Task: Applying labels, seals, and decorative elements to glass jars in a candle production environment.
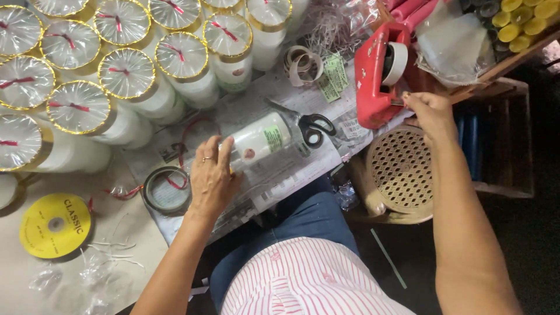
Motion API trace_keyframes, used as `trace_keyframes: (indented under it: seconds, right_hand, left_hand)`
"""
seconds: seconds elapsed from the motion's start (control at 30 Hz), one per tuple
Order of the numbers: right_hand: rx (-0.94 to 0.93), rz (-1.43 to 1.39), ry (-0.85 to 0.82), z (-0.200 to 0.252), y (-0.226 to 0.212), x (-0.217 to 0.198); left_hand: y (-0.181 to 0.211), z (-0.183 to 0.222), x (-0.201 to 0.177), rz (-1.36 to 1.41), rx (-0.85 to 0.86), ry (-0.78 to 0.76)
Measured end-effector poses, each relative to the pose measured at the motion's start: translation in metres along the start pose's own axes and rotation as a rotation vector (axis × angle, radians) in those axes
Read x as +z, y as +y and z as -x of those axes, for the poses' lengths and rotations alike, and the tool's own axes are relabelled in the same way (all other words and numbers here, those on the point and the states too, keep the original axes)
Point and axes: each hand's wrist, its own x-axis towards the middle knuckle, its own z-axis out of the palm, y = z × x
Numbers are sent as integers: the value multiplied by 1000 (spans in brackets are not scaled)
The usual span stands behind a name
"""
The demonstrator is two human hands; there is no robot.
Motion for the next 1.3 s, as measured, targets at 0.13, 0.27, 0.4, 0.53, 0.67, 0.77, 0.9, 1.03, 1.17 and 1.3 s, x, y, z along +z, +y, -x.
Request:
trace_keyframes:
  seconds: [0.13, 0.27, 0.4, 0.53, 0.67, 0.77, 0.9, 1.03, 1.17, 1.3]
  right_hand:
    - [-113, -19, -68, -16, 7, 5]
    - [-241, -60, 39, -33, 8, 14]
    - [-259, -154, 107, 35, -14, 9]
    - [-55, -351, 54, 61, 17, 17]
    - [319, -746, -275, 42, 52, 40]
    - [345, -715, -453, 85, 40, 82]
    - [-189, -551, -567, 132, -47, 129]
    - [-739, -256, -671, 116, -83, 165]
    - [-718, -191, -737, 99, -76, 190]
    - [-735, -94, -742, 78, -64, 209]
  left_hand:
    - [-2, 1, 10, -58, -69, -33]
    - [-2, -1, 8, -25, -74, -49]
    - [-2, -1, 11, -22, -90, -49]
    - [-4, -2, 13, -38, -76, -32]
    - [-6, -2, 15, -53, -71, -22]
    - [-7, 2, 16, -45, -71, -23]
    - [-5, 6, 17, -80, -70, -25]
    - [-4, -2, 14, -52, -72, 15]
    - [-4, 2, 19, -21, -65, 62]
    - [-3, 3, 24, -48, -61, 88]
